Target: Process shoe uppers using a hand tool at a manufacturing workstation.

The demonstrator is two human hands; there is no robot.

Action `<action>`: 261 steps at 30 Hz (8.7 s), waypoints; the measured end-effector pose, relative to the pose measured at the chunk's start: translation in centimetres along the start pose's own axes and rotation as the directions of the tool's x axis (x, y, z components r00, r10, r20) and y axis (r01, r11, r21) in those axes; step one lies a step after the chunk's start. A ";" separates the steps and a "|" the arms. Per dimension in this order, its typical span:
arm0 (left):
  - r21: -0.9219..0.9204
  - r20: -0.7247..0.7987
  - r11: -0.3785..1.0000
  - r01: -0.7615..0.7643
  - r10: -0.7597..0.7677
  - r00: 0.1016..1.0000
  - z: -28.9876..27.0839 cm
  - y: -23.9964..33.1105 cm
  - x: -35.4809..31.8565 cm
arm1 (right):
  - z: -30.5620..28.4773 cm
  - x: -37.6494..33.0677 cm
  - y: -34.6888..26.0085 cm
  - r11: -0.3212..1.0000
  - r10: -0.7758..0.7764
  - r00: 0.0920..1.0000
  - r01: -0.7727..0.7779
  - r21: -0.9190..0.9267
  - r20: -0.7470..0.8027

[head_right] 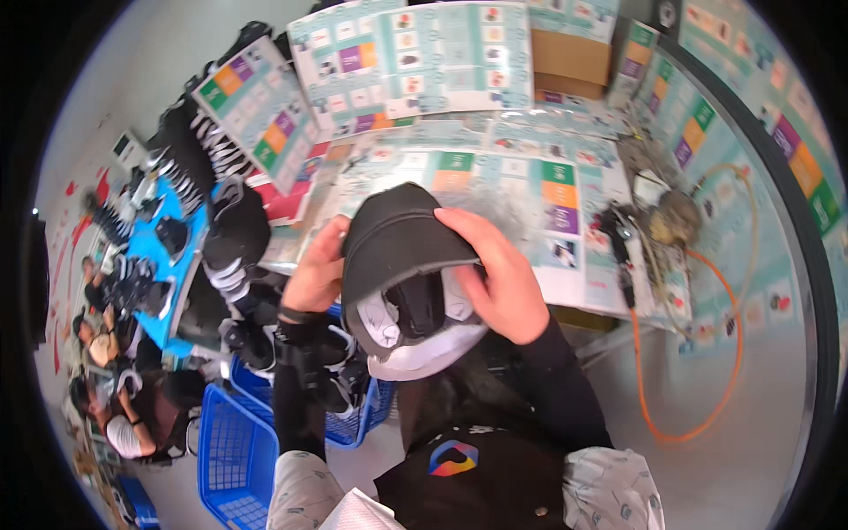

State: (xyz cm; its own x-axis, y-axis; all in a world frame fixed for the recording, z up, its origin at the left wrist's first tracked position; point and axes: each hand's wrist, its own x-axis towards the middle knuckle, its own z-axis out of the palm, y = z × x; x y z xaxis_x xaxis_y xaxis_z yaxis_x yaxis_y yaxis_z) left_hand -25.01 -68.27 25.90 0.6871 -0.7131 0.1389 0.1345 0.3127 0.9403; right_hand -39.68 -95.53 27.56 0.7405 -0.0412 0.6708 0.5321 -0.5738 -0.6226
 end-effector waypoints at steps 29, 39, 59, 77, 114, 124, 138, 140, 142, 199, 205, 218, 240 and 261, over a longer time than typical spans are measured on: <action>0.638 -0.133 0.736 -0.228 0.397 0.908 11.1 -12.1 2.5 | -6.7 -10.9 6.6 0.962 0.255 0.938 -0.270 -0.031 -0.235; 0.394 -0.313 0.919 0.007 0.127 0.941 11.3 -14.8 4.6 | -5.3 -9.0 9.7 0.871 0.470 0.812 -0.490 0.033 -0.347; -0.111 -0.283 0.958 0.265 -0.286 0.915 5.8 -11.9 8.8 | -7.4 -5.7 5.5 0.804 0.565 0.775 -0.594 -0.024 -0.284; 0.295 -0.271 0.945 0.144 -0.061 0.961 7.4 -16.9 24.0 | -7.7 -9.2 11.8 0.260 0.821 0.348 -0.934 0.247 0.453; 0.968 -0.041 0.247 0.036 0.018 0.999 2.3 -13.8 29.6 | -10.4 -9.6 10.8 0.664 0.747 0.659 -0.744 0.072 -0.090; 0.859 -0.203 0.481 0.174 0.009 0.979 0.1 -15.3 29.5 | -9.6 -7.6 8.3 0.685 0.696 0.698 -0.716 -0.137 -0.169; 0.827 -0.208 0.544 0.144 0.058 0.976 -0.2 -15.7 28.7 | -8.8 -7.7 9.4 0.760 0.649 0.759 -0.645 -0.080 0.050; 0.841 -0.199 0.524 0.135 0.068 0.978 2.1 -15.2 28.6 | -9.0 -8.0 9.6 0.753 0.644 0.759 -0.651 -0.096 -0.095; 0.871 -0.212 0.469 0.144 0.096 0.973 3.6 -14.3 28.0 | -9.1 -7.7 9.4 0.714 0.667 0.707 -0.697 -0.070 -0.237; 0.358 -0.267 0.896 -0.262 0.368 0.891 9.0 -15.4 23.2 | -10.9 -8.9 8.4 0.681 0.724 0.688 -0.724 -0.113 -0.044; 0.362 -0.247 0.884 -0.297 0.398 0.883 8.9 -15.2 22.0 | -11.1 -8.7 7.9 0.643 0.756 0.651 -0.758 -0.113 -0.069; 0.229 -0.313 0.934 -0.274 0.337 0.888 8.2 -15.3 21.3 | -9.8 -8.1 8.2 0.751 0.652 0.757 -0.653 -0.092 -0.044; 0.027 -0.381 0.915 -0.401 0.381 0.842 9.8 -14.5 21.4 | -10.4 -10.4 8.6 0.636 0.756 0.650 -0.756 0.155 0.070; 0.481 -0.228 0.867 0.125 -0.014 0.974 4.0 -11.0 25.1 | -11.0 -4.8 12.1 0.780 0.563 0.807 -0.590 -0.208 -0.180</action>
State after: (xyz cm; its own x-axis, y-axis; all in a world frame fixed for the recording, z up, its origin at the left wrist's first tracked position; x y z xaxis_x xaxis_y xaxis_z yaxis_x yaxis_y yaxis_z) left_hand -12.11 -92.08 20.30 0.8301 -0.5553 0.0514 -0.1412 -0.1200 0.9827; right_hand -41.28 -111.28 21.20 0.8230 -0.5034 0.2632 -0.1077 -0.5933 -0.7978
